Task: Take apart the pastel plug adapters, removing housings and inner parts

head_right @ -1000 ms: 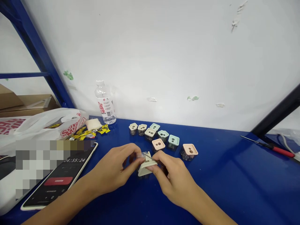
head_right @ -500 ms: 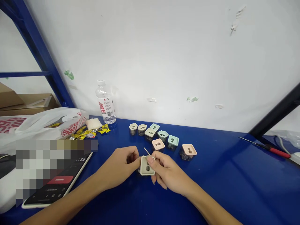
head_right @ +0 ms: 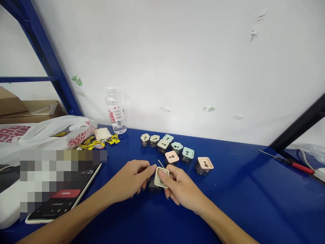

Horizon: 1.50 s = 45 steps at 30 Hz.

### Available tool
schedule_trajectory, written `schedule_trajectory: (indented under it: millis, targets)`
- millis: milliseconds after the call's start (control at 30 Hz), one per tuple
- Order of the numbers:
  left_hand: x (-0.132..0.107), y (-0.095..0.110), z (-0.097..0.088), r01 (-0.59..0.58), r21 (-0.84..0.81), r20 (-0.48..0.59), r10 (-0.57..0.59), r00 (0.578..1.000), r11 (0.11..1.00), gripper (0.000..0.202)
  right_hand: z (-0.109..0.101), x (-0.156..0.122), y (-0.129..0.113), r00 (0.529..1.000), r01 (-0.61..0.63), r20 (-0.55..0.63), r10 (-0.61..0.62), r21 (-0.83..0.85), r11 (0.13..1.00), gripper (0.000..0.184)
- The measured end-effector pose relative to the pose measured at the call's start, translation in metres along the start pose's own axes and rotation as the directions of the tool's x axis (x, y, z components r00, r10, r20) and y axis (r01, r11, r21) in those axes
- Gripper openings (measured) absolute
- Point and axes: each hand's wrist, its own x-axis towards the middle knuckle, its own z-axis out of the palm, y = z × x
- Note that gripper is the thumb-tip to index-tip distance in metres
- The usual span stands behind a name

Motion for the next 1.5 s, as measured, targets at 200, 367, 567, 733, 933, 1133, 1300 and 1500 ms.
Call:
schedule_trajectory:
  millis: [200, 367, 567, 733, 933, 1133, 1300, 1500]
  targets:
    - [0.001, 0.001, -0.002, 0.021, -0.018, -0.021, -0.022, 1.000, 1.000, 0.049, 0.007, 0.002, 0.001, 0.995, -0.042, -0.099, 0.033, -0.096, 0.994, 0.045]
    - [-0.001, 0.003, -0.006, 0.026, 0.062, -0.093, -0.020, 0.995, 0.998, 0.045, 0.006, -0.003, -0.004, 0.947, 0.017, -0.305, -0.097, -0.253, 0.967, 0.042]
    - [-0.007, 0.007, -0.010, -0.058, 0.194, 0.058, 0.048, 0.997, 0.979, 0.047, -0.014, 0.002, -0.002, 0.854, -0.013, -0.453, -0.256, -0.512, 0.859, 0.048]
    - [-0.003, 0.005, -0.009, -0.040, 0.385, 0.012, 0.038, 0.999, 0.922, 0.034, -0.025, 0.013, 0.010, 0.858, -0.112, -0.456, -0.236, -0.614, 0.781, 0.051]
    - [0.008, -0.007, -0.016, 0.125, 0.511, -0.201, -0.023, 0.979, 0.850, 0.039, -0.027, 0.009, 0.005, 0.901, -0.026, -0.352, -0.255, -0.630, 0.776, 0.039]
    - [0.002, -0.003, -0.030, -0.121, 0.502, -0.153, 0.226, 0.962, 0.856, 0.038, -0.022, -0.001, -0.004, 0.957, 0.202, -0.079, -0.279, -0.509, 0.837, 0.031]
    - [-0.005, 0.003, -0.030, -0.388, 0.416, 0.097, 0.385, 0.918, 0.822, 0.031, -0.013, 0.000, -0.002, 0.979, 0.200, 0.092, -0.182, -0.259, 0.945, 0.036]
    - [-0.003, 0.001, -0.020, -0.271, 0.249, 0.165, 0.235, 0.958, 0.930, 0.043, -0.010, 0.002, 0.009, 0.964, 0.264, 0.023, -0.264, -0.177, 0.948, 0.040]
